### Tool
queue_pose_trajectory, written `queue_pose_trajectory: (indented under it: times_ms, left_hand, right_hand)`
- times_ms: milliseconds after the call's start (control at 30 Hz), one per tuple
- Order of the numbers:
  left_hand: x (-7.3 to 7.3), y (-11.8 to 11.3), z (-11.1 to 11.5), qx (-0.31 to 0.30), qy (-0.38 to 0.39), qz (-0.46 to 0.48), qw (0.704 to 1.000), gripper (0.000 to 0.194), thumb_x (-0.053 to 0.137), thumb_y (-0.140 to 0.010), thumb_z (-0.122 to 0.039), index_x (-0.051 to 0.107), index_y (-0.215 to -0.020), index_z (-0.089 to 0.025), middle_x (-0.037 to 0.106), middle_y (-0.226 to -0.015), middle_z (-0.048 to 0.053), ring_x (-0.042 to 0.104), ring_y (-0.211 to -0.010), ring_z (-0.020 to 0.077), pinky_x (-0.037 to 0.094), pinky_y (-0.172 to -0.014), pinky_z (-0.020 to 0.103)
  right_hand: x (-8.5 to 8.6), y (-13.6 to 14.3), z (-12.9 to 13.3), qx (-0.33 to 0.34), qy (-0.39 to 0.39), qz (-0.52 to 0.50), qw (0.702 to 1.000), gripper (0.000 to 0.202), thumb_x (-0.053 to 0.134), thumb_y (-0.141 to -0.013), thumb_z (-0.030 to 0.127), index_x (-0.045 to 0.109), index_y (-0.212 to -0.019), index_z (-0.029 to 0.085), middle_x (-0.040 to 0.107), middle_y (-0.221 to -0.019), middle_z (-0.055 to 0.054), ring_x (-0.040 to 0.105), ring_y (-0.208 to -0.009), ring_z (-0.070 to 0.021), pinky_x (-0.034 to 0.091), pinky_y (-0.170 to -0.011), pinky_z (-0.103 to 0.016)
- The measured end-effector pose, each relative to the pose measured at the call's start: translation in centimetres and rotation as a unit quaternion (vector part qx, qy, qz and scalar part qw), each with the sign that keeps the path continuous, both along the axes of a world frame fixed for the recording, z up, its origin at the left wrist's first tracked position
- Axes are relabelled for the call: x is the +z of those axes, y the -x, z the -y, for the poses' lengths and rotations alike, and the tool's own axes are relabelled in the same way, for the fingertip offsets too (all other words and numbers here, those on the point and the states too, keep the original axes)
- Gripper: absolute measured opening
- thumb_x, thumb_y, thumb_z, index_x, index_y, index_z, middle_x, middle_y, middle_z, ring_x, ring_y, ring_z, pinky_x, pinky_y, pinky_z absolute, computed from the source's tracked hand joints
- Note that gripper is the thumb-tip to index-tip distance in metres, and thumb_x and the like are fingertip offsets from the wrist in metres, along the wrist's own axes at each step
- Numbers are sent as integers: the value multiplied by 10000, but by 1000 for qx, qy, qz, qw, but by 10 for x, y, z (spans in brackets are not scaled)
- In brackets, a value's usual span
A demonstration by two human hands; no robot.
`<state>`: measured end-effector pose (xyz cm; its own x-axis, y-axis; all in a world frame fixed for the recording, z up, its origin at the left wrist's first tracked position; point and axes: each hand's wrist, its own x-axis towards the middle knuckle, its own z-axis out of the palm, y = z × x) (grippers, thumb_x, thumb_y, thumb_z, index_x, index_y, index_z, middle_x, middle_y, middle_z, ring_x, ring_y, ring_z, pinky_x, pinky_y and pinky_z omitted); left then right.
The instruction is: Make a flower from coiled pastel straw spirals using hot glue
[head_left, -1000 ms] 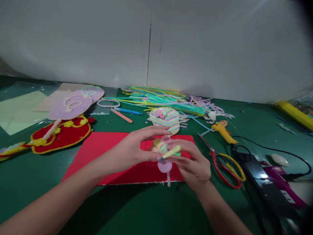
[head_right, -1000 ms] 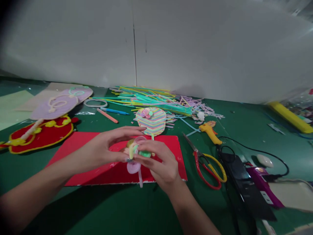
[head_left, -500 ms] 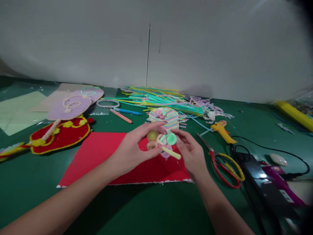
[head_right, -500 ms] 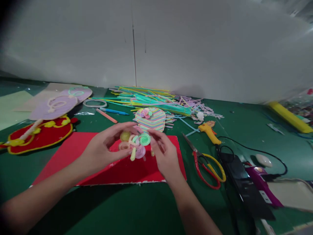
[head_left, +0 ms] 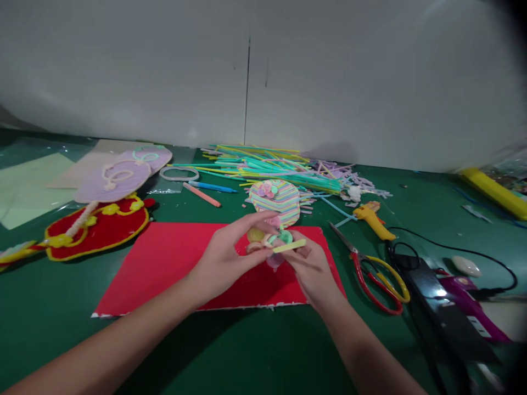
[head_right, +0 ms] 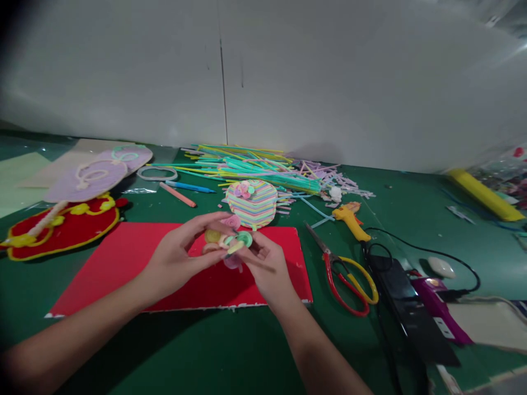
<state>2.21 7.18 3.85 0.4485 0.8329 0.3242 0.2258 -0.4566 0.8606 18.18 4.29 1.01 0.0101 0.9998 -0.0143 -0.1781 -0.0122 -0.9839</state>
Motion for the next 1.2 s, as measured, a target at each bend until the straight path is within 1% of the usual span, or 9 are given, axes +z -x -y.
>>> queue_pose_trajectory:
  times_ms: [133, 333, 533, 733, 833, 933, 1067, 1133, 1200]
  left_hand:
    - [-4, -3, 1, 20, 37, 36, 998, 470, 618, -766, -272, 480, -1213, -236, 625, -1120, 68, 570, -1062, 215, 488, -875, 334]
    - [-7, -5, 2, 41, 67, 67, 995, 529, 656, -735, -266, 468, -1228, -239, 648, -1043, 67, 583, -1037, 212, 437, -941, 369]
    - [-7, -5, 2, 39, 81, 88, 992, 511, 630, -757, -230, 454, -1237, -242, 658, -880, 31, 603, -963, 187, 438, -933, 375]
    - [-7, -8, 0, 13, 131, 136, 982, 595, 630, -740, -198, 394, -1281, -275, 517, -1225, 95, 601, -876, 161, 527, -703, 279]
    - [-6, -8, -1, 9, 175, 132, 976, 609, 620, -743, -205, 375, -1299, -241, 622, -943, 52, 607, -770, 149, 521, -639, 265]
    - [-5, -8, -2, 26, 196, 137, 971, 601, 615, -737, -197, 387, -1293, -203, 587, -712, -18, 588, -655, 124, 500, -597, 248]
    - [-11, -6, -5, 46, 223, 149, 962, 564, 643, -714, -229, 451, -1242, -179, 597, -705, -21, 597, -684, 124, 490, -627, 246]
    - [-18, -4, -7, 31, 248, 160, 955, 544, 646, -711, -224, 465, -1222, -184, 652, -870, 31, 619, -811, 151, 496, -716, 278]
    - [-27, -2, -9, 18, 268, 175, 947, 498, 655, -706, -229, 493, -1175, -180, 647, -1030, 76, 611, -920, 177, 490, -786, 308]
  right_hand:
    - [1, 0, -1, -23, -32, 50, 998, 171, 653, -682, 294, 663, -819, 191, 705, -802, -43, 656, -770, -185, 531, -681, -306]
    - [6, 4, 1, -62, -49, 86, 993, 146, 645, -678, 278, 664, -796, 194, 694, -714, -18, 640, -677, -163, 528, -576, -260]
    - [5, 5, 4, -51, -88, 104, 989, 92, 620, -719, 246, 653, -791, 199, 696, -755, -20, 649, -704, -166, 546, -637, -286]
    - [-2, 1, 3, -39, -114, 117, 986, 97, 603, -746, 221, 652, -829, 211, 690, -797, -18, 645, -738, -161, 546, -671, -291]
    - [-2, 2, 3, -42, -108, 140, 983, 105, 598, -757, 233, 653, -842, 208, 692, -793, -19, 644, -726, -159, 543, -657, -286]
    - [8, 0, 7, -45, -93, 183, 978, 121, 610, -756, 258, 645, -856, 200, 694, -823, -29, 649, -771, -167, 538, -699, -298]
    - [29, -40, 21, -112, -61, 231, 965, 304, 657, -723, 313, 601, -1006, 217, 690, -933, -58, 649, -876, -197, 532, -723, -317]
    - [34, -85, 36, -176, -27, 315, 932, 268, 673, -703, 340, 647, -952, 244, 703, -889, -55, 662, -804, -198, 520, -641, -300]
    - [30, -140, 60, -214, 12, 411, 886, 177, 721, -638, 339, 716, -797, 262, 712, -749, -53, 653, -616, -176, 452, -498, -283]
